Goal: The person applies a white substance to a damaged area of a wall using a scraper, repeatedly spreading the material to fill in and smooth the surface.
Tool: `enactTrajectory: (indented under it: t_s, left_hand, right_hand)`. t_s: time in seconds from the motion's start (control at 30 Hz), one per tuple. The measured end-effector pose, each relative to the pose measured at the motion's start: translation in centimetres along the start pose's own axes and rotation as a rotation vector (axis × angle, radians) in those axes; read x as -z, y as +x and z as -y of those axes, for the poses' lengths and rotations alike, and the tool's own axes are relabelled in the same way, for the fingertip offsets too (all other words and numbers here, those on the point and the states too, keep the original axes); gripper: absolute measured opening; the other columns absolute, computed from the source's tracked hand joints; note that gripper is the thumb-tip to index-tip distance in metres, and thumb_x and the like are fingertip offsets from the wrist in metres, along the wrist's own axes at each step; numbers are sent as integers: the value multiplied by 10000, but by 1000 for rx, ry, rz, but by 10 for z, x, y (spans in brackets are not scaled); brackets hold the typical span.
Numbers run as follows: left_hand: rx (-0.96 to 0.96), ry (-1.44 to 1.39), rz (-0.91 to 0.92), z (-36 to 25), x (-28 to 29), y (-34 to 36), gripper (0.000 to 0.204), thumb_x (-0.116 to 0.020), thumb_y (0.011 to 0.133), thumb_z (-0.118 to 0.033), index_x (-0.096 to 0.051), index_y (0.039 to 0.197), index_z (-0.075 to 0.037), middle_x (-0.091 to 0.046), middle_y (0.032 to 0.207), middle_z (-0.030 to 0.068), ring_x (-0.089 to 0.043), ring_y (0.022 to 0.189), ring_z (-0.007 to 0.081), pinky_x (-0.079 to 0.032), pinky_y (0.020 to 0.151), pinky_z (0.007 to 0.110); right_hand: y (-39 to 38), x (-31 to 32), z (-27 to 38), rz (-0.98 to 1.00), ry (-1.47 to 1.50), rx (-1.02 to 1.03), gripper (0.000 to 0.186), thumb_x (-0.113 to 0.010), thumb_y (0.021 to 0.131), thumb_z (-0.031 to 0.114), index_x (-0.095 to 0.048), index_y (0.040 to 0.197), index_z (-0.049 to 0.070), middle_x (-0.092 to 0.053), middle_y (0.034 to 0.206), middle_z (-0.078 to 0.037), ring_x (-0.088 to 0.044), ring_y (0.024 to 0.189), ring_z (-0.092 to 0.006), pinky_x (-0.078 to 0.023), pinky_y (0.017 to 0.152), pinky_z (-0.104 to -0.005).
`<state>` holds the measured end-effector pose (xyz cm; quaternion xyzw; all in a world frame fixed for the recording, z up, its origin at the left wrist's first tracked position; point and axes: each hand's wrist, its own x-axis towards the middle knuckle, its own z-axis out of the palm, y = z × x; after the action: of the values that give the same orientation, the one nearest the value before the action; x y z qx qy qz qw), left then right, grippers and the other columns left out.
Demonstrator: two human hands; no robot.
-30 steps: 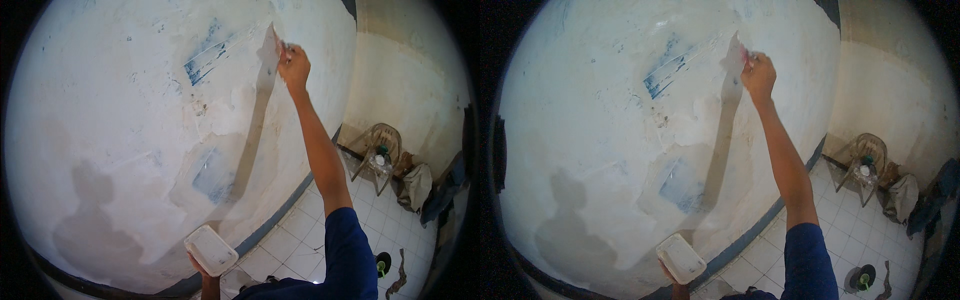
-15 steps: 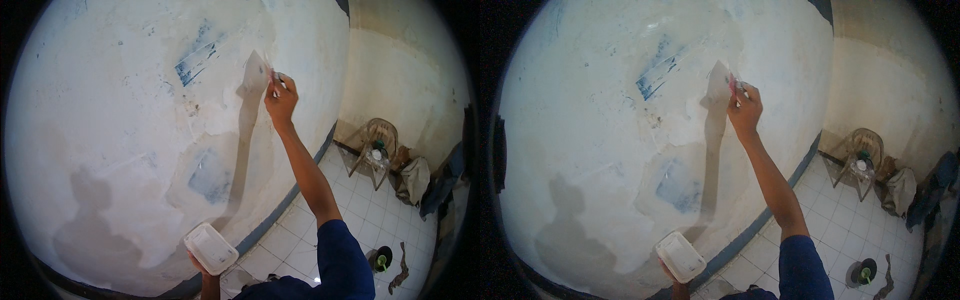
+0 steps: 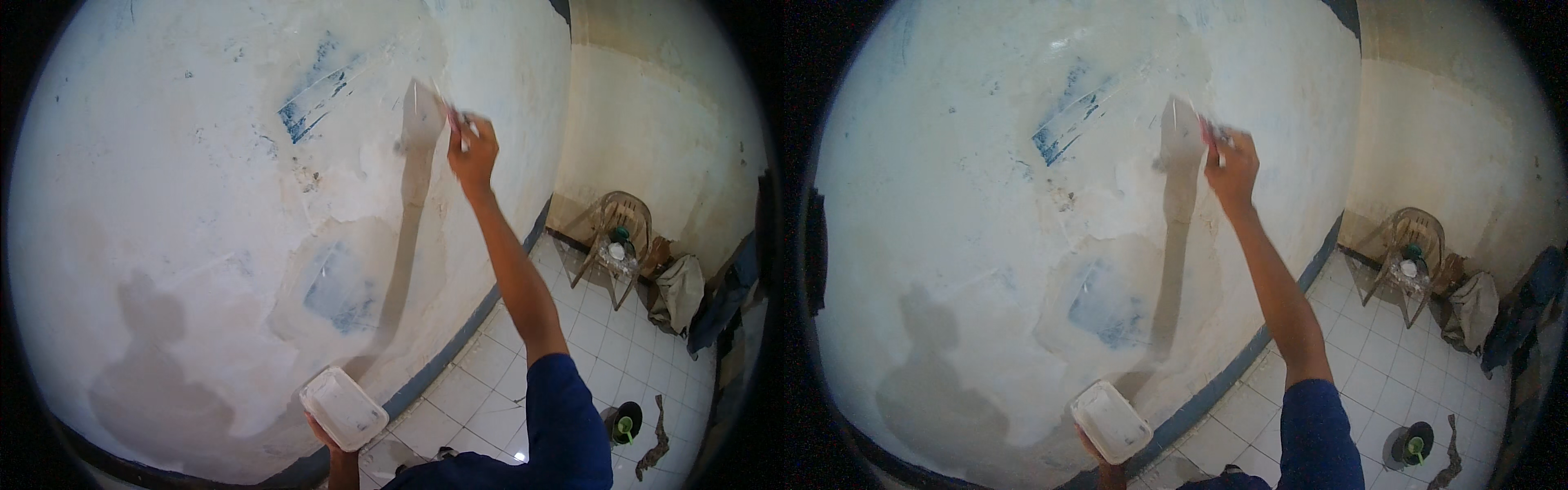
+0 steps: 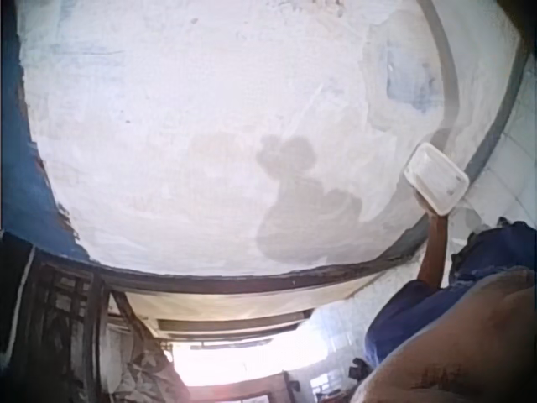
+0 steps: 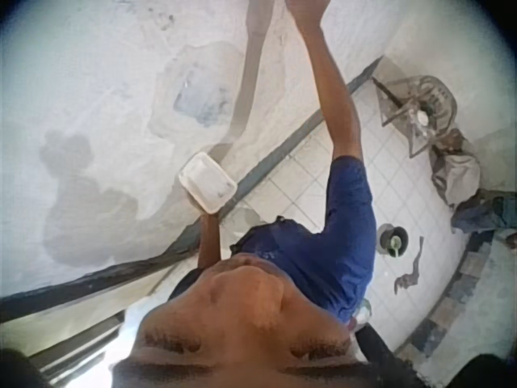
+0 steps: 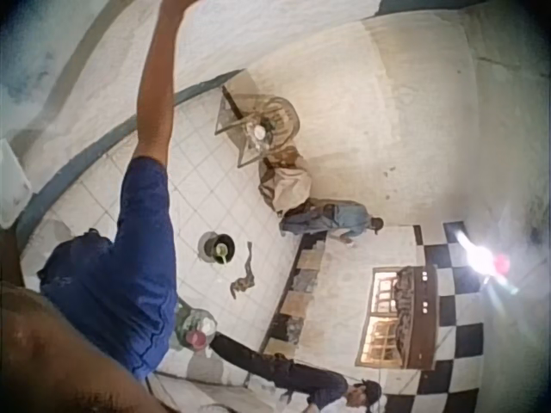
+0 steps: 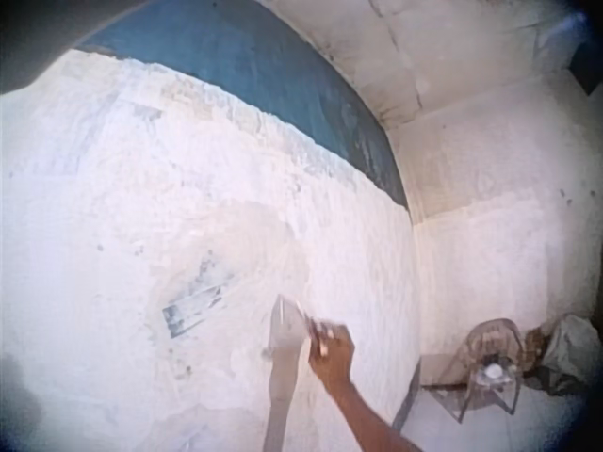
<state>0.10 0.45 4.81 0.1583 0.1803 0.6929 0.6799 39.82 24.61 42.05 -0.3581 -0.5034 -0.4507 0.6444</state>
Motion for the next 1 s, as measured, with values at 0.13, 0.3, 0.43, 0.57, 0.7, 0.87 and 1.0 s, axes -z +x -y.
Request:
enactTrajectory:
  t_s: [0.13, 0.3, 0.43, 0.57, 0.7, 0.87, 1.0]
  left_hand:
    - [20, -123, -64, 7, 11, 3, 799, -378, 909, -717, -378, 1493, -172, -480, 1451, 106, -519, 1250, 386, -460, 994, 589]
    - [-269, 673, 27, 17, 47, 4, 811, -392, 909, -706, -348, 1511, -164, -480, 1447, 145, -535, 1225, 435, -452, 979, 653]
    - [-31, -26, 50, 5, 1, -2, 798, -387, 909, -706, -364, 1501, -171, -470, 1457, 116, -519, 1251, 397, -455, 998, 610]
    - [-25, 19, 80, 7, 0, 2, 767, -378, 919, -693, -377, 1494, -186, -466, 1465, 80, -510, 1272, 362, -453, 1022, 574]
    - [-1, 7, 92, 7, 2, 0, 769, -372, 919, -695, -369, 1499, -191, -470, 1462, 71, -523, 1261, 366, -448, 1023, 584]
    - [-63, 13, 69, 8, -9, -4, 850, -351, 896, -744, -326, 1522, -169, -474, 1444, 143, -539, 1221, 414, -474, 965, 629]
    - [-112, 84, 50, 11, 14, 0, 746, -348, 927, -692, -384, 1493, -208, -456, 1475, 65, -492, 1293, 351, -435, 1032, 581]
  right_hand:
    - [26, -15, -10, 55, 122, 108, 264, -660, 707, -64, -719, 957, -1, -666, 1008, -137, -635, 905, -325, -537, 742, -376]
    - [-60, 12, 20, 210, 147, 133, 339, -669, 649, -108, -722, 959, 17, -662, 957, -97, -623, 841, -315, -538, 723, -376]
    - [-64, 22, 11, 71, 199, 25, 327, -700, 668, -110, -718, 968, 20, -670, 979, -98, -632, 864, -307, -534, 736, -378]
    - [-41, -8, 9, -37, 77, -32, 362, -679, 658, -120, -716, 988, 23, -668, 1020, -107, -628, 916, -317, -535, 727, -375]
    - [-113, -3, 35, 204, -51, -63, 386, -676, 646, -119, -722, 1000, 30, -666, 1031, -113, -628, 912, -319, -536, 731, -381]
    - [-130, 18, 17, 85, 36, -81, 344, -688, 677, -53, -709, 1010, 27, -635, 1001, -122, -622, 871, -338, -545, 694, -405]
    - [-38, -8, -30, -89, -116, -164, 214, -662, 792, 30, -730, 995, 34, -636, 968, -149, -625, 865, -335, -525, 726, -417]
